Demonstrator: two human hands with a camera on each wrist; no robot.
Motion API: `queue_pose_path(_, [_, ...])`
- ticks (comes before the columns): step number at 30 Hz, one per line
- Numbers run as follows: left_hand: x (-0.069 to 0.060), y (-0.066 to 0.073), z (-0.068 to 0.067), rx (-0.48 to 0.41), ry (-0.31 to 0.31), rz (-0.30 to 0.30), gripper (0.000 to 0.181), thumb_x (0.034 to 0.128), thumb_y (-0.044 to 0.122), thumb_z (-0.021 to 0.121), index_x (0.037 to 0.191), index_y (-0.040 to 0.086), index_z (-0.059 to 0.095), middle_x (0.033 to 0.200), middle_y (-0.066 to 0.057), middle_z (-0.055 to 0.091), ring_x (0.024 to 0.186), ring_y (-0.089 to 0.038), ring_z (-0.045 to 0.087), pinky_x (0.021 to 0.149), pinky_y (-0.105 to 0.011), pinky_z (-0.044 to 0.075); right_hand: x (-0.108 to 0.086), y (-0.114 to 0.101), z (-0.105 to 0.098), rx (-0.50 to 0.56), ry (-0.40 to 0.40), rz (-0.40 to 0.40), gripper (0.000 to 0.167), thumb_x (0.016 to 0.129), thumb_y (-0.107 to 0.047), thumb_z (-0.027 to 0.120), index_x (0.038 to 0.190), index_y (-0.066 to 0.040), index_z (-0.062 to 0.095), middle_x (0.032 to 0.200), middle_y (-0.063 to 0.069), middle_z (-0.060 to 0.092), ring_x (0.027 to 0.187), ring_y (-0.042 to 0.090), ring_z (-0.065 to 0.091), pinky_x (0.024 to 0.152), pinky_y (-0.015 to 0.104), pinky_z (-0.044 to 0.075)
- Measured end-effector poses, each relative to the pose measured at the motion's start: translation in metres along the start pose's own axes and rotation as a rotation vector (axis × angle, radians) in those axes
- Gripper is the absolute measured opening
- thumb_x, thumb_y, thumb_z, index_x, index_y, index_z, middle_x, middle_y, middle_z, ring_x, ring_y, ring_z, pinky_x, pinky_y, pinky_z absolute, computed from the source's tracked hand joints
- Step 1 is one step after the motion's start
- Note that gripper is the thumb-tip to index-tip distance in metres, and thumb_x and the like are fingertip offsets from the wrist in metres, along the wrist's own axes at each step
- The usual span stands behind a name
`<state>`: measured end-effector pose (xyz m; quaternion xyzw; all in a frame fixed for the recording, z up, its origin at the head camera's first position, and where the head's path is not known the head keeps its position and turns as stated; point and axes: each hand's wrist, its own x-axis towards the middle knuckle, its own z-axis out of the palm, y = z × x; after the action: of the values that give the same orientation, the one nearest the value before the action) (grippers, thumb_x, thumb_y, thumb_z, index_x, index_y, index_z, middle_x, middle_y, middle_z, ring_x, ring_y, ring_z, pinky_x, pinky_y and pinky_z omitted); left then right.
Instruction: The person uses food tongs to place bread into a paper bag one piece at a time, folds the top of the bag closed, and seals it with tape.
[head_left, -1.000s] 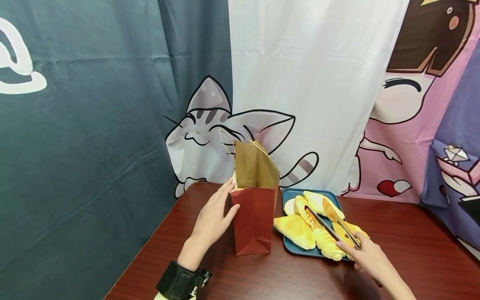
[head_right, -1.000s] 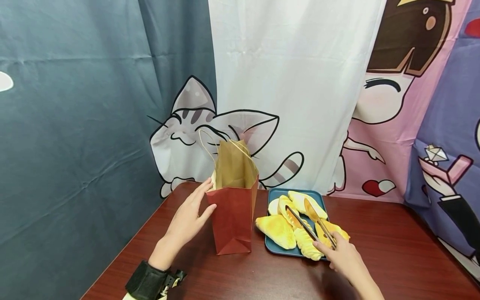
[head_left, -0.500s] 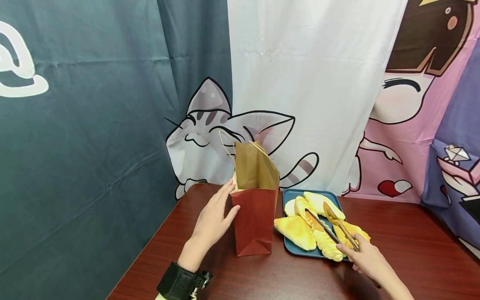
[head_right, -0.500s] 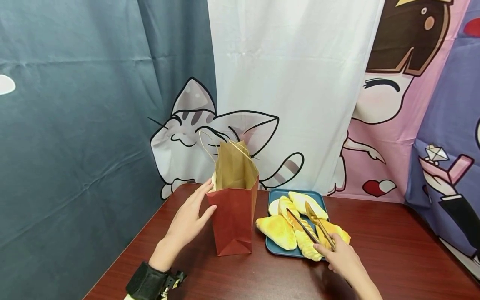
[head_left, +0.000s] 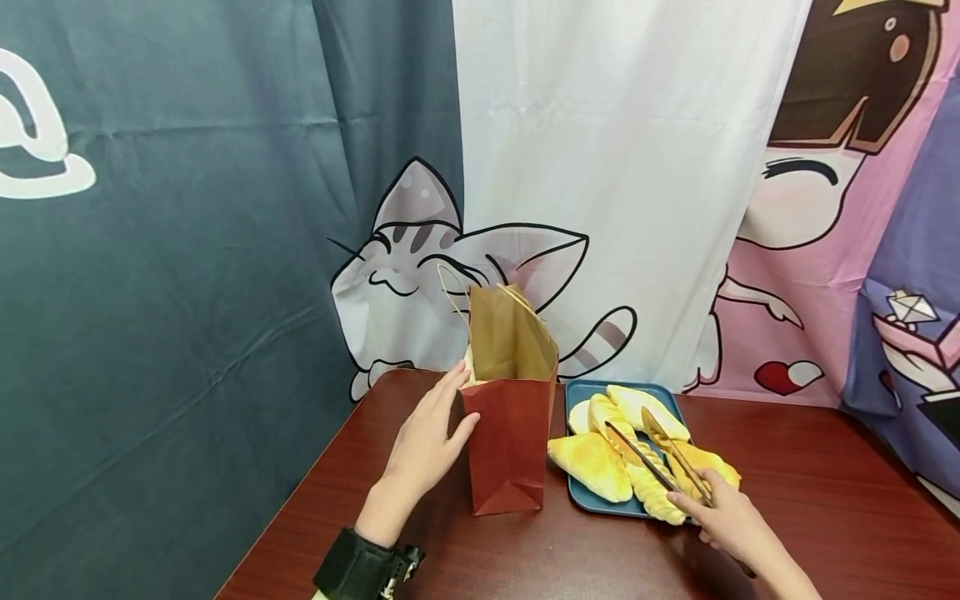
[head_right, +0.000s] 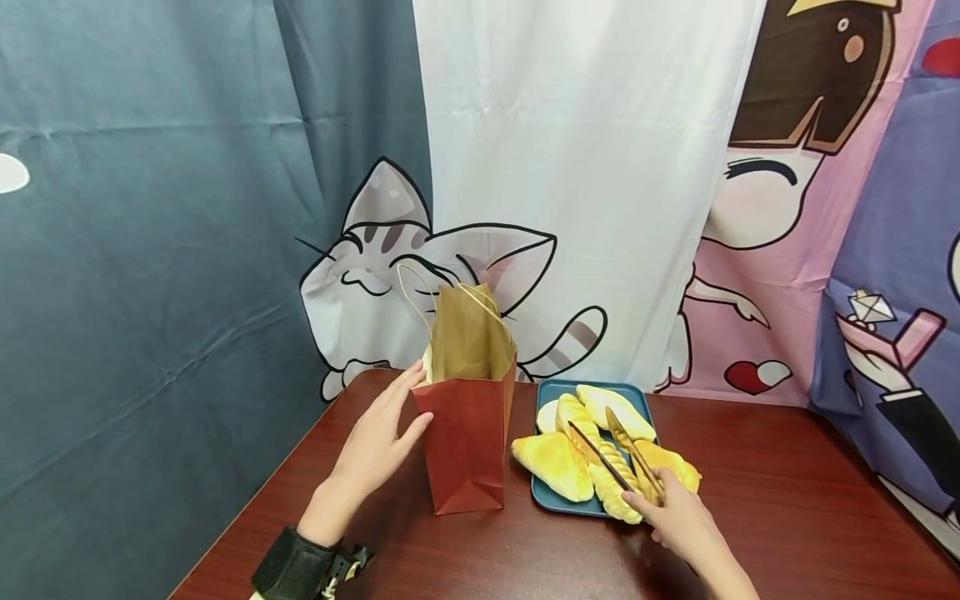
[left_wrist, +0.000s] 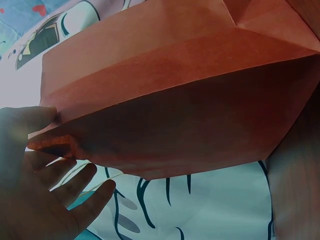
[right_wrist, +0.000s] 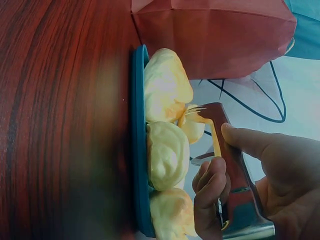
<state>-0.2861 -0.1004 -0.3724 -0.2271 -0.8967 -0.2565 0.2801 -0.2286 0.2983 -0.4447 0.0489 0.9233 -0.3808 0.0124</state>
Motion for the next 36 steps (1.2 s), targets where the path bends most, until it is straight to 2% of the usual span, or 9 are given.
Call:
queue_pose_path(14, [-0.0015, 0.0019, -0.0015, -0.002, -0.001, -0.004, 0.059, 0.0965, 0.027, 0.066, 0.150, 0.015, 0.045, 0.159, 0.003, 0.041, 0.142, -0.022, 0.046, 0.113, -0.043, 0.043, 0.0064, 0.0027, 0.0065, 0.015, -0.051, 0.028, 0.080, 0.096, -0.046, 0.062, 0.144, 0.011, 0.033, 0.072, 0.007, 0.060, 0.054, 0.019, 0.057, 0.052, 0.032, 0.051])
queue_pose_path(25, [-0.0012, 0.0015, -0.0013, -0.003, 0.005, -0.003, 0.059, 0.0963, 0.027, 0.066, 0.150, 0.015, 0.045, 0.159, 0.003, 0.041, 0.141, -0.022, 0.047, 0.112, -0.044, 0.044, 0.0039, -0.0017, 0.0075, -0.038, -0.013, -0.003, 0.070, 0.098, -0.045, 0.058, 0.142, 0.006, 0.042, 0.067, 0.005, 0.059, 0.050, 0.016, 0.053, 0.047, 0.030, 0.048])
queue_pose_path(36, [-0.0014, 0.0008, 0.0001, -0.002, 0.012, 0.004, 0.059, 0.0960, 0.027, 0.067, 0.149, 0.015, 0.045, 0.158, 0.003, 0.042, 0.141, -0.021, 0.047, 0.113, -0.043, 0.043, 0.0025, -0.0009, 0.0091, -0.100, 0.023, -0.046, 0.057, 0.100, -0.039, 0.057, 0.137, 0.004, 0.049, 0.063, 0.002, 0.055, 0.051, 0.015, 0.052, 0.049, 0.028, 0.045])
